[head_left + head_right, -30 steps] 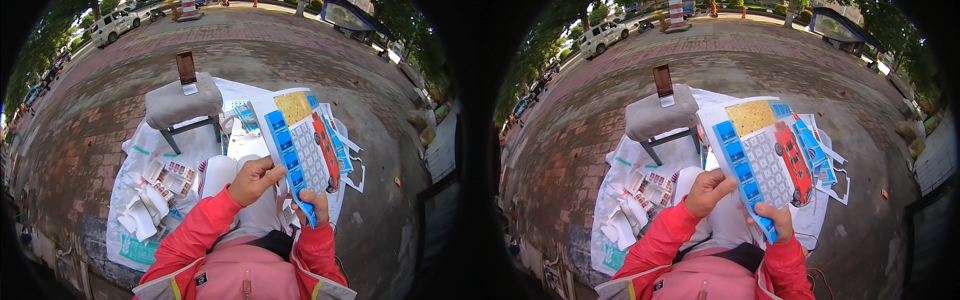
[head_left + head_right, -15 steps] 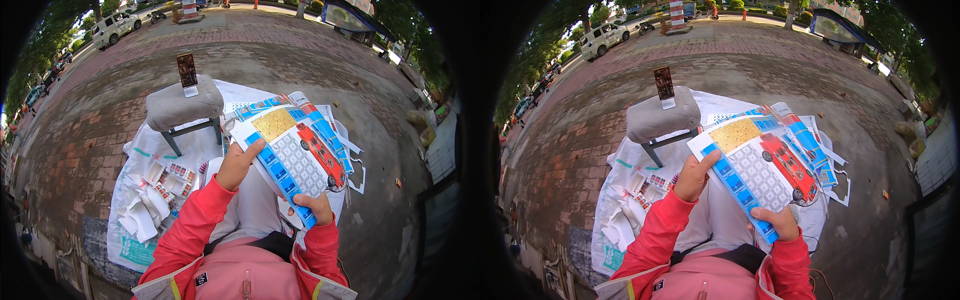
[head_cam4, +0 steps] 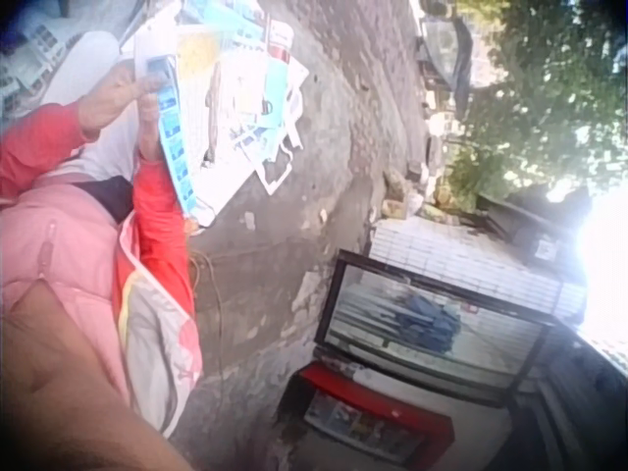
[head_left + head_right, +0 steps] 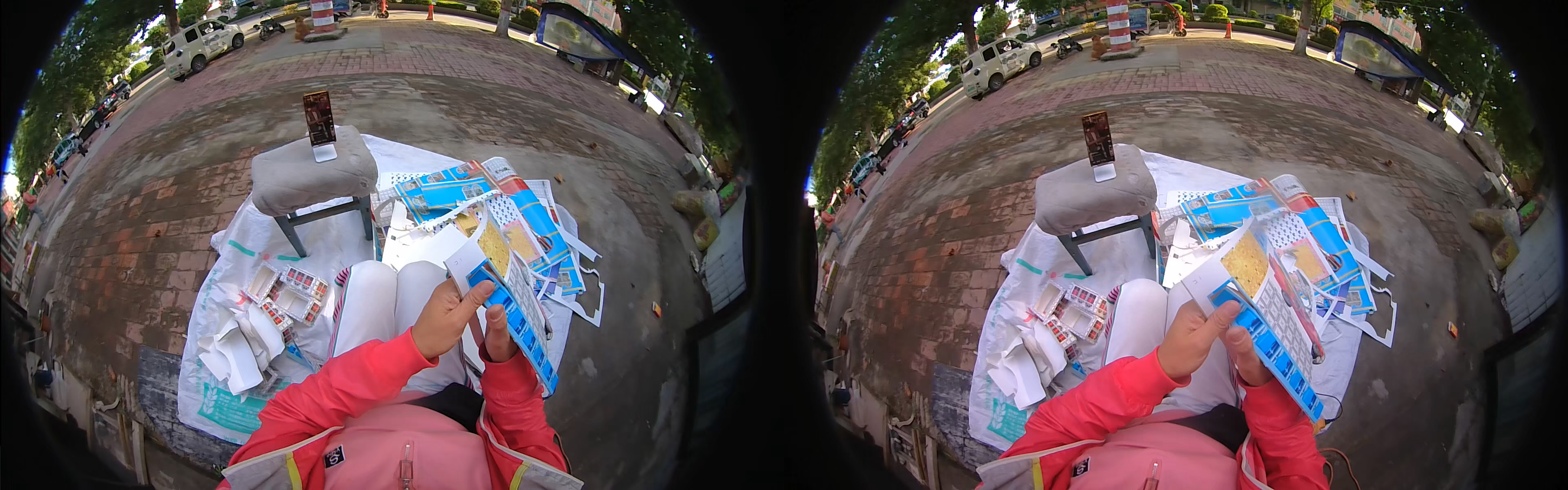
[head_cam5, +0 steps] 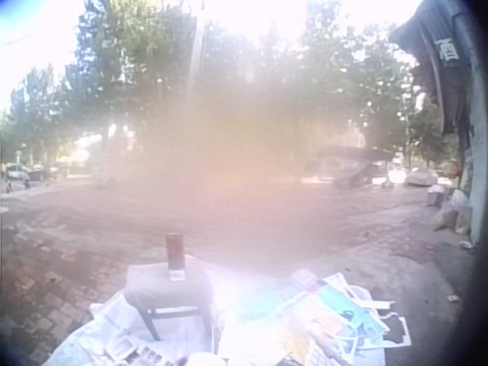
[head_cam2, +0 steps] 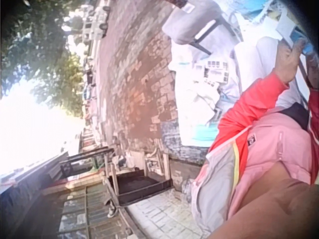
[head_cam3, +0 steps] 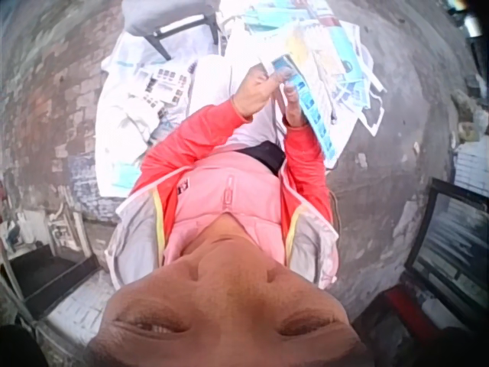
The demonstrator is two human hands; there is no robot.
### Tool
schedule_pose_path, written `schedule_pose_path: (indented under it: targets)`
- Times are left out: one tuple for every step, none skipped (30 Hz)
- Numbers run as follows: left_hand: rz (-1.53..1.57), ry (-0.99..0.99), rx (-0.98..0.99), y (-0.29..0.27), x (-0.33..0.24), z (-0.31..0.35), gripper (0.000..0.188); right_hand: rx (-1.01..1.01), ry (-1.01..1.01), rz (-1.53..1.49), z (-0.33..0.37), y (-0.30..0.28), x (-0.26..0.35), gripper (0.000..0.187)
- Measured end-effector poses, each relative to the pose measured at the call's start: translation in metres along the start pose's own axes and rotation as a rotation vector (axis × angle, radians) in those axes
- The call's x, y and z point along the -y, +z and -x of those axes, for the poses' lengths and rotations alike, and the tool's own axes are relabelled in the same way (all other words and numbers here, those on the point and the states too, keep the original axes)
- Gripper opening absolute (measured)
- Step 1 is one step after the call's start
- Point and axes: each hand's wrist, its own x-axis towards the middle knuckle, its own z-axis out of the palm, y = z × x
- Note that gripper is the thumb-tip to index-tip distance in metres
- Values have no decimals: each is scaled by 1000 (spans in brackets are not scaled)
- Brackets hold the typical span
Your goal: The person sits on the ground and assembles a paper model by folding and interlocking pre-cut pieces. They handle multiple sheets, fold along perforated lines, and connect components to form a three-dimensional structure.
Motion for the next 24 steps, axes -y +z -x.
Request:
schedule_pose_path:
  targets:
    - [13,7,0,0,2,1,36,-34,-22,-81,-3,6,-4,75]
    - [18,29,-16,0,5,1,37,-93,47,-114,-1,11,-5,70]
    - [-5,27,-18,-1,7,1,36,-162,106,-168,3,15,-6,65]
    - [-38,39,-35,-1,10,2,36,-206,148,-233,4,18,-6,60]
    - [-84,67,-46,-1,12,2,36,-269,197,-195,5,19,-5,52]
    - [-138,28,-59,-4,14,2,35,-303,228,-171,4,21,-5,46]
    - [-205,5,-67,-7,16,3,35,-386,309,-146,2,23,-4,40]
    - [-271,-18,-75,-8,18,4,36,-368,254,-167,0,24,-2,35]
    - [-243,14,-89,-9,20,5,36,-399,251,-187,-2,27,-1,31]
    - [-215,45,-104,-9,23,6,35,-393,258,-220,-5,27,1,28]
    - [-187,76,-118,-9,25,7,35,-288,273,-201,-8,25,5,26]
    - [-159,44,-116,-11,26,8,34,-147,294,-195,-11,21,11,24]
    - [-131,12,-114,-13,27,9,34,-62,320,-158,-14,17,16,21]
    - [-120,-33,-119,-15,28,10,34,-101,292,-125,-15,19,18,19]
    - [-87,-54,-77,-18,27,12,37,-90,336,-159,-15,20,21,19]
    - [-71,-88,-43,-22,27,14,44,-109,392,-167,-16,18,24,19]
    - [-55,-122,-9,-27,25,17,52,-67,392,-200,-14,17,27,19]
    - [-81,-110,57,-32,24,19,61,75,382,44,-22,10,29,20]
    - [-107,-97,123,-39,23,22,69,71,149,241,-24,8,28,22]
    - [-133,-85,190,-47,21,24,77,66,-87,435,-26,5,29,24]
    - [-26,-125,242,-58,18,25,86,56,-316,615,-27,3,27,27]
    - [80,-164,291,-69,15,24,95,94,-276,647,-26,-2,29,35]
    - [179,-211,321,-80,13,23,104,116,-287,695,-26,-4,27,35]
    - [149,-168,344,-90,10,20,111,133,-303,725,-25,-5,26,35]
